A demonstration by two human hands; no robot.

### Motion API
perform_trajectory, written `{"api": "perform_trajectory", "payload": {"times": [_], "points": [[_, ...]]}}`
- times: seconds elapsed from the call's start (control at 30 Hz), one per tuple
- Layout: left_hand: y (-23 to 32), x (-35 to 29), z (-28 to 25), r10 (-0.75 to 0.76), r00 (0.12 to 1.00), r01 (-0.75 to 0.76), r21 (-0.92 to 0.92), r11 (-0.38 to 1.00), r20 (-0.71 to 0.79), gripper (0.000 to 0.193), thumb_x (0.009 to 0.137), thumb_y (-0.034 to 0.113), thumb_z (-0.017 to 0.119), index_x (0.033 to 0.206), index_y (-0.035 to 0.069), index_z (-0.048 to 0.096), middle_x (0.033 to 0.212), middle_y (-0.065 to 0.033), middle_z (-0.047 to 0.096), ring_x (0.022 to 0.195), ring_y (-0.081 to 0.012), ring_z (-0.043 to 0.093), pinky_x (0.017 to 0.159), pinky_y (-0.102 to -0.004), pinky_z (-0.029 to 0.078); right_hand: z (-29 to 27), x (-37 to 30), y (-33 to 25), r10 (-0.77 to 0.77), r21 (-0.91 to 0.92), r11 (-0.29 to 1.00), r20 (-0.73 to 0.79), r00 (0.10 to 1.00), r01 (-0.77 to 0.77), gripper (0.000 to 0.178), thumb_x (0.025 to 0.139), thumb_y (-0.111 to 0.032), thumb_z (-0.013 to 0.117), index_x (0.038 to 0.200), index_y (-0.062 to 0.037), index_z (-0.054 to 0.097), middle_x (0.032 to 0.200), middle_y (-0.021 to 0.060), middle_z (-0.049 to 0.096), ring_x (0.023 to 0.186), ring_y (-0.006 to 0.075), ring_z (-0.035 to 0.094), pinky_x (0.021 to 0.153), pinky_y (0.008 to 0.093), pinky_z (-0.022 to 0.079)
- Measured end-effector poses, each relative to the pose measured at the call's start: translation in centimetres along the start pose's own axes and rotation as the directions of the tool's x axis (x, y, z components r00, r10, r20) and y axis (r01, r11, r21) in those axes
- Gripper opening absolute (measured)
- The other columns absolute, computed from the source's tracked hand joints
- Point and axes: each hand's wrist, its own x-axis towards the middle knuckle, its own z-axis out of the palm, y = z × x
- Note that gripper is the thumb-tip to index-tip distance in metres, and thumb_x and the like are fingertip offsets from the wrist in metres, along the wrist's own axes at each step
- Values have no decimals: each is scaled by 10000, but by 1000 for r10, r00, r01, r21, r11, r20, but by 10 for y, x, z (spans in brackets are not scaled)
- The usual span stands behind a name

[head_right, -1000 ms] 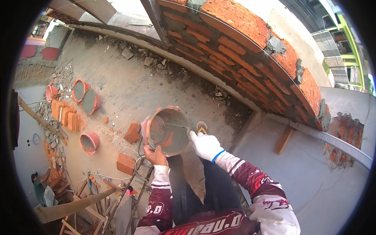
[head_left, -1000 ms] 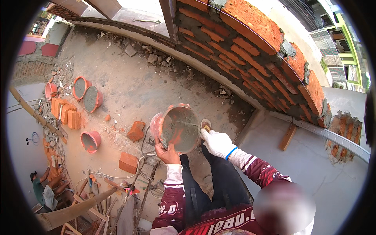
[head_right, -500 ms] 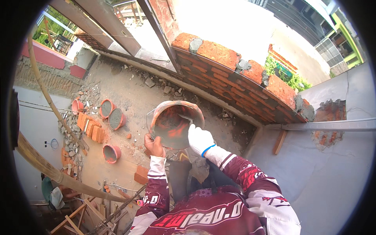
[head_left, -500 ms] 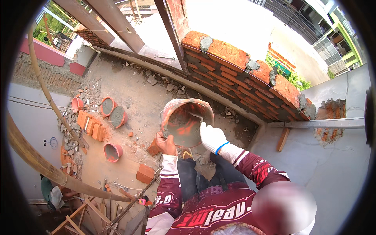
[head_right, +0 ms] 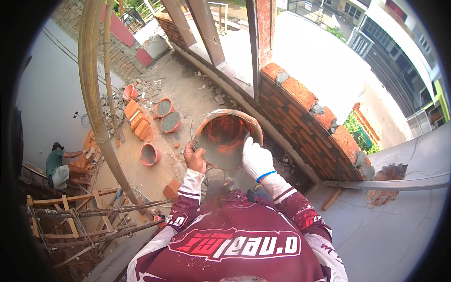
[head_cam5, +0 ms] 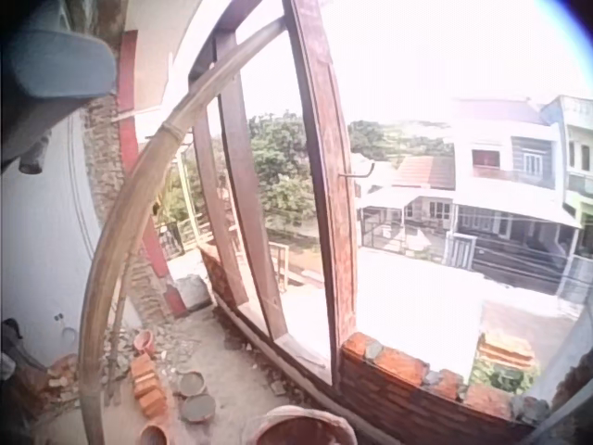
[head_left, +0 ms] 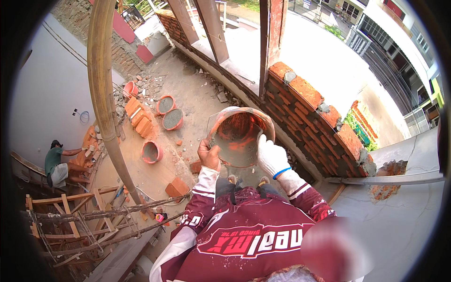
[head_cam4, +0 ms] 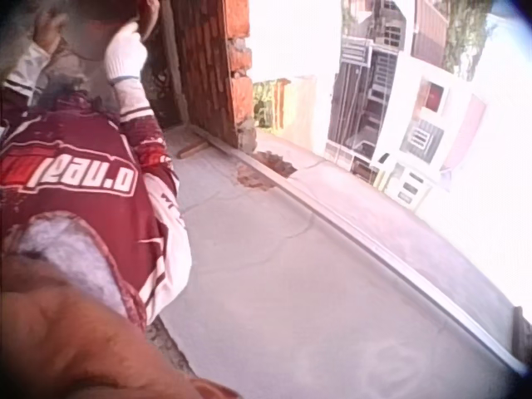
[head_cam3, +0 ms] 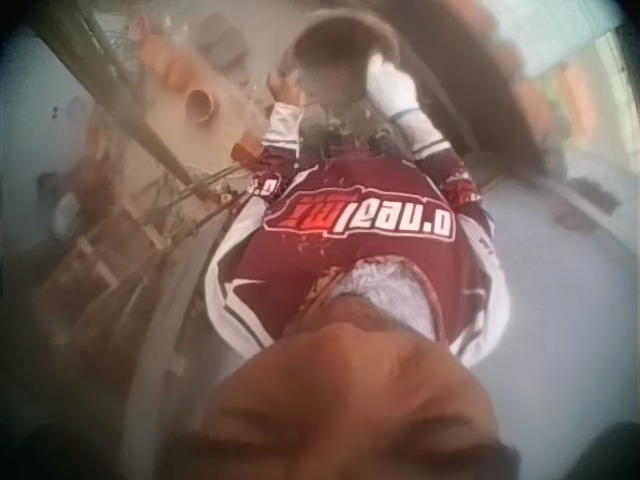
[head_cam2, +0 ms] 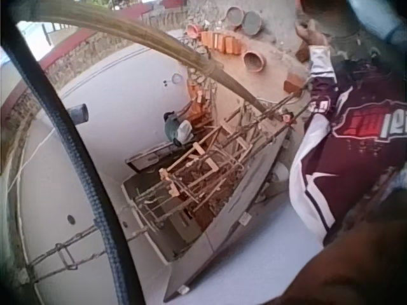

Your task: The person scoops mortar from a bucket with a trowel and applies it to the joints of a brick wall. The person repeatedly smooths the mortar along the horizontal and vertical seams between bricks.

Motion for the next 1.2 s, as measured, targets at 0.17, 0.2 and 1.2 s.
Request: {"api": "perform_trajectory", "payload": {"times": [0.17,0.2,1.2], "points": [[19,1,20,199,976,-190,98,977,-87,194,750,-100,567,792,51,452,1330,-170,671,739,-46,469,667,-207,414,15,2,-20,-193,199,970,260,946,143,295,886,-159,572,1082,62,571,785,239,695,665,388,717,601,486,574],[25,1,24,238,969,-225,165,960,-63,209,745,-96,567,783,57,430,1356,-184,656,733,-44,454,649,-206,397,12,0,-24,-167,198,972,203,965,126,317,880,-165,590,1099,62,567,781,223,689,647,372,716,577,469,574],[48,39,90,39,998,-28,-187,982,57,562,1068,561,439,1048,25,611,1043,-90,649,969,-194,599,897,-345,473,-64,19,-19,-322,-57,946,-71,944,318,142,816,-155,627,806,-19,670,678,140,655,562,301,680,509,445,509]]}}
